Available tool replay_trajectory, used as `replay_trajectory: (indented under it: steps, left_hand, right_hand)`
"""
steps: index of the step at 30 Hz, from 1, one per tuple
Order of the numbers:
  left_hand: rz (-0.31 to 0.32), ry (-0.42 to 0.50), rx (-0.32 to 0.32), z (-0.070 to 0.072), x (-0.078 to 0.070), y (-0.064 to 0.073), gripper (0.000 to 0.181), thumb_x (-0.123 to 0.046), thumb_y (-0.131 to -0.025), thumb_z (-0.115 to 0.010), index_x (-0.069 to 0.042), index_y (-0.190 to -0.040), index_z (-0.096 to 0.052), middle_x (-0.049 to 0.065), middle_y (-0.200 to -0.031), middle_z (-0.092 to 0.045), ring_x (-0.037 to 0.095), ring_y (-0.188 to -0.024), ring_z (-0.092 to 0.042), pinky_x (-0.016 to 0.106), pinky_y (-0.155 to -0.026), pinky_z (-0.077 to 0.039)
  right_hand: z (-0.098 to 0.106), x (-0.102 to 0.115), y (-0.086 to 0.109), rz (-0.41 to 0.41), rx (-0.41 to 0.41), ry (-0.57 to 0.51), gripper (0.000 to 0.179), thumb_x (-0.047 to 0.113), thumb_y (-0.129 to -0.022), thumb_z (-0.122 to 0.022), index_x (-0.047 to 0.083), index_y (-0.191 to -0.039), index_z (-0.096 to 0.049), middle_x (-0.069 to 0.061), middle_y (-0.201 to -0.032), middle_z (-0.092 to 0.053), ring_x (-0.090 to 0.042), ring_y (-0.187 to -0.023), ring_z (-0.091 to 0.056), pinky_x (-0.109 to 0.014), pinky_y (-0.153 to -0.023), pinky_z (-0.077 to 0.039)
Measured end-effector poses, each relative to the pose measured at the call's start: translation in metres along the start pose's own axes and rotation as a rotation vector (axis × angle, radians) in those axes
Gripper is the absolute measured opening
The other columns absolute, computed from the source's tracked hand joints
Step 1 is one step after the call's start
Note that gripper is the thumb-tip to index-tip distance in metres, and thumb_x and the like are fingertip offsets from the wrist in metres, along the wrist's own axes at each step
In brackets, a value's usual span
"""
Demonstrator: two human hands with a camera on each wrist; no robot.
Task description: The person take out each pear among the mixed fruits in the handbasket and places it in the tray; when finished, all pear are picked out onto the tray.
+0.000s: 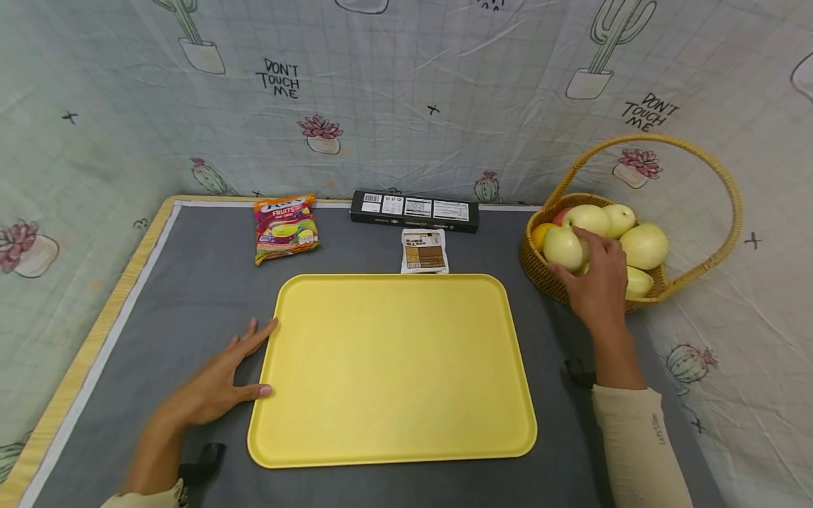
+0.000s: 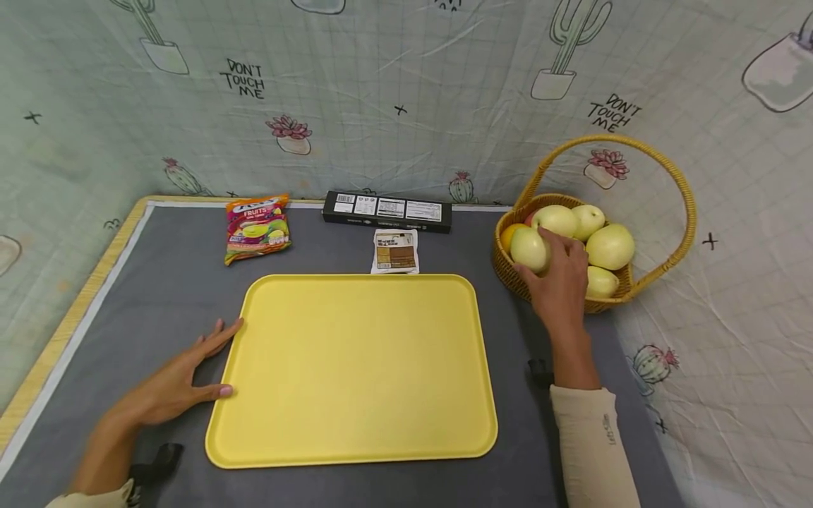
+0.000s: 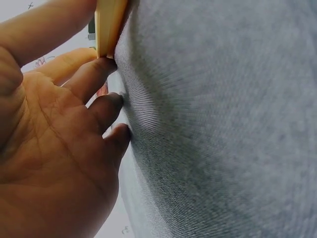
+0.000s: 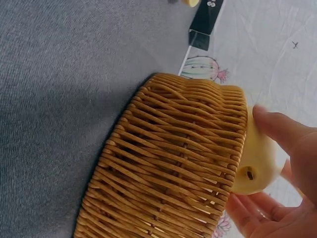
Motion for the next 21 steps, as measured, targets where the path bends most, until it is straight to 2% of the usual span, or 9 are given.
replay_trajectory:
  steps: [7, 11, 13, 14, 16, 19, 21]
  left_hand:
    - [0.034, -0.020, 0.014, -0.003, -0.003, 0.000, 0.114, -0.034, -0.084, -0.088, -0.034, -0.172, -0.015, 0.029, -0.177, -0.004, 0.066, -0.157, 0.000, 0.089, -0.114, -0.009]
    - [0.048, -0.035, 0.015, -0.003, -0.004, 0.000, 0.115, -0.033, -0.084, -0.088, -0.032, -0.173, -0.014, 0.030, -0.176, -0.005, 0.067, -0.156, -0.002, 0.088, -0.114, -0.012]
    - [0.055, -0.050, 0.013, -0.003, -0.005, 0.000, 0.116, -0.033, -0.084, -0.088, -0.031, -0.173, -0.015, 0.031, -0.176, -0.006, 0.068, -0.155, -0.004, 0.088, -0.113, -0.014]
    - [0.058, -0.059, 0.013, -0.003, -0.005, 0.000, 0.116, -0.034, -0.084, -0.088, -0.031, -0.173, -0.014, 0.031, -0.176, -0.007, 0.069, -0.155, -0.004, 0.088, -0.113, -0.015]
    - [0.061, -0.079, 0.013, -0.002, -0.006, 0.000, 0.116, -0.035, -0.084, -0.088, -0.031, -0.173, -0.014, 0.031, -0.176, -0.008, 0.070, -0.154, -0.007, 0.088, -0.113, -0.017]
    - [0.068, -0.097, 0.015, -0.002, -0.007, 0.000, 0.117, -0.036, -0.084, -0.088, -0.032, -0.173, -0.013, 0.031, -0.175, -0.009, 0.071, -0.153, -0.009, 0.088, -0.112, -0.019]
    - [0.072, -0.102, 0.015, -0.002, -0.007, 0.000, 0.117, -0.037, -0.084, -0.088, -0.032, -0.173, -0.013, 0.032, -0.175, -0.009, 0.072, -0.152, -0.010, 0.088, -0.111, -0.019]
  right_hand:
    - [0.005, 0.006, 0.002, 0.012, -0.049, -0.031, 0.074, 0.013, -0.083, -0.094, 0.010, -0.149, -0.060, -0.033, -0.134, -0.053, -0.051, -0.125, -0.049, -0.067, -0.106, -0.039]
    - [0.007, 0.019, 0.005, 0.035, -0.053, -0.068, 0.075, 0.013, -0.082, -0.094, 0.012, -0.149, -0.061, -0.031, -0.134, -0.054, -0.049, -0.126, -0.050, -0.066, -0.105, -0.040]
    - [0.008, 0.028, 0.008, 0.058, -0.050, -0.091, 0.076, 0.012, -0.081, -0.095, 0.012, -0.149, -0.061, -0.030, -0.134, -0.056, -0.047, -0.125, -0.051, -0.061, -0.101, -0.040]
    - [0.008, 0.033, 0.010, 0.065, -0.047, -0.099, 0.076, 0.013, -0.081, -0.095, 0.013, -0.148, -0.061, -0.029, -0.135, -0.057, -0.045, -0.124, -0.053, -0.057, -0.099, -0.042]
    - [0.007, 0.041, 0.013, 0.070, -0.038, -0.113, 0.076, 0.013, -0.081, -0.095, 0.014, -0.149, -0.062, -0.026, -0.135, -0.059, -0.041, -0.122, -0.055, -0.039, -0.098, -0.046]
    - [0.005, 0.052, 0.019, 0.066, -0.012, -0.133, 0.075, 0.015, -0.081, -0.095, 0.015, -0.149, -0.062, -0.023, -0.134, -0.059, -0.034, -0.118, -0.058, -0.014, -0.091, -0.044]
    - [0.002, 0.058, 0.023, 0.062, 0.011, -0.145, 0.075, 0.017, -0.081, -0.095, 0.016, -0.149, -0.062, -0.021, -0.133, -0.059, -0.031, -0.117, -0.058, -0.008, -0.089, -0.042]
Point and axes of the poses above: each hand's wrist, its own y-axis away from the middle knuckle, its own z-axis out of the back of the hand, x = y × z, the point moved 6 cm from there along -y, towards the middle knuckle
